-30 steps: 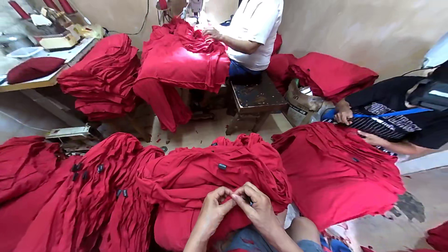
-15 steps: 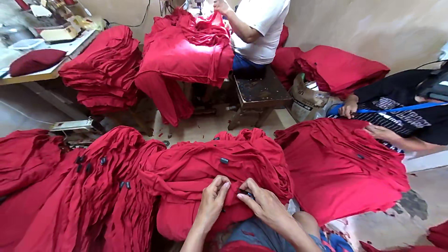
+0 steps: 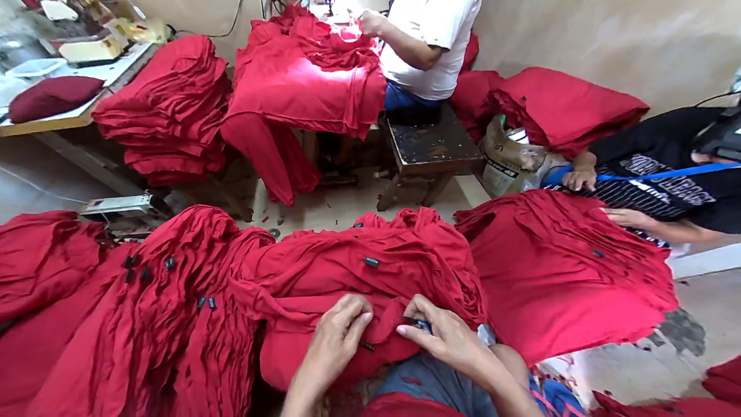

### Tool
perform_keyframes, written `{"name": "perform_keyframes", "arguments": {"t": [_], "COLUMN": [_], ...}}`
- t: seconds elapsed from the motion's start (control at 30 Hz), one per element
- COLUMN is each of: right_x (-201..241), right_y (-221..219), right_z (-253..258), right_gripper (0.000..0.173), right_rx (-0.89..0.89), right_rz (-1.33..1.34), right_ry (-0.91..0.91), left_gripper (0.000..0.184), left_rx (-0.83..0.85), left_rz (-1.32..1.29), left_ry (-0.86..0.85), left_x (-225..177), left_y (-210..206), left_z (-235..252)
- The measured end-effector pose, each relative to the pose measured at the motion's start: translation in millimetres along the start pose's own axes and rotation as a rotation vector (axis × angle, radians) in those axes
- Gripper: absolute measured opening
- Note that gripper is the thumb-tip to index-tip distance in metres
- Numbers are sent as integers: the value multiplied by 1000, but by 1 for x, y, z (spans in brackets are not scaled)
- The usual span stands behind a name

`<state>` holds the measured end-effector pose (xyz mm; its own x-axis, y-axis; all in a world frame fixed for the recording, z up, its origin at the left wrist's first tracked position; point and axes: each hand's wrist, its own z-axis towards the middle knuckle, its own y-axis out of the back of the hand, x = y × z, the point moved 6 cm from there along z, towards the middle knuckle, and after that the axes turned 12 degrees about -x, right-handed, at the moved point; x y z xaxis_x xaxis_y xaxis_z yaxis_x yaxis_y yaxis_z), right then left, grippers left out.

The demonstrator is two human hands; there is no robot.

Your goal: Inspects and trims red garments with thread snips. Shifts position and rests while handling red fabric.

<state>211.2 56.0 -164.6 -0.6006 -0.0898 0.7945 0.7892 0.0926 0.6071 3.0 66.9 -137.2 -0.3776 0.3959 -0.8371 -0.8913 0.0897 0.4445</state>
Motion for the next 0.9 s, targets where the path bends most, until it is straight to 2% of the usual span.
{"name": "perform_keyframes", "arguments": {"t": [0.07,0.13,0.2,0.27,0.3,0.4,0.43,0.5,0.6,0.73,0.8,0.9], "right_x": [-11,-19,-19,-18,-17,-14,-13,-15,-21,-26,-24,-22], "right_y": [7,10,5,-5,-11,-19,-18,-12,-3,0,1,3], "right_z": [-2,-2,1,4,6,10,11,12,13,15,15,16], "right_gripper": [47,44,41,44,39,24,24,23,20,16,15,12], "right_rx": [-45,-128,-160,-124,-116,-201,-251,-339,-396,-393,-391,-388], "right_rz": [57,105,116,66,33,-3,10,47,138,260,307,383], "right_ry": [-58,-73,-88,-100,-96,-53,-38,-33,-61,-103,-103,-80], "left_gripper": [25,28,30,28,28,36,29,18,18,41,48,37], "left_rx": [219,343,263,122,89,141,103,-73,-315,-576,-547,-368], "left_rz": [-84,-140,-92,28,81,176,201,221,157,252,248,242], "left_ry": [13,72,139,211,233,216,190,136,160,92,45,-31], "left_x": [-4,-3,1,6,8,12,12,13,15,19,13,3], "left_y": [21,35,35,20,8,-29,-35,-30,-5,22,23,2], "left_z": [-9,-16,-15,-10,-8,-6,-6,-3,-2,-8,-8,-1]}}
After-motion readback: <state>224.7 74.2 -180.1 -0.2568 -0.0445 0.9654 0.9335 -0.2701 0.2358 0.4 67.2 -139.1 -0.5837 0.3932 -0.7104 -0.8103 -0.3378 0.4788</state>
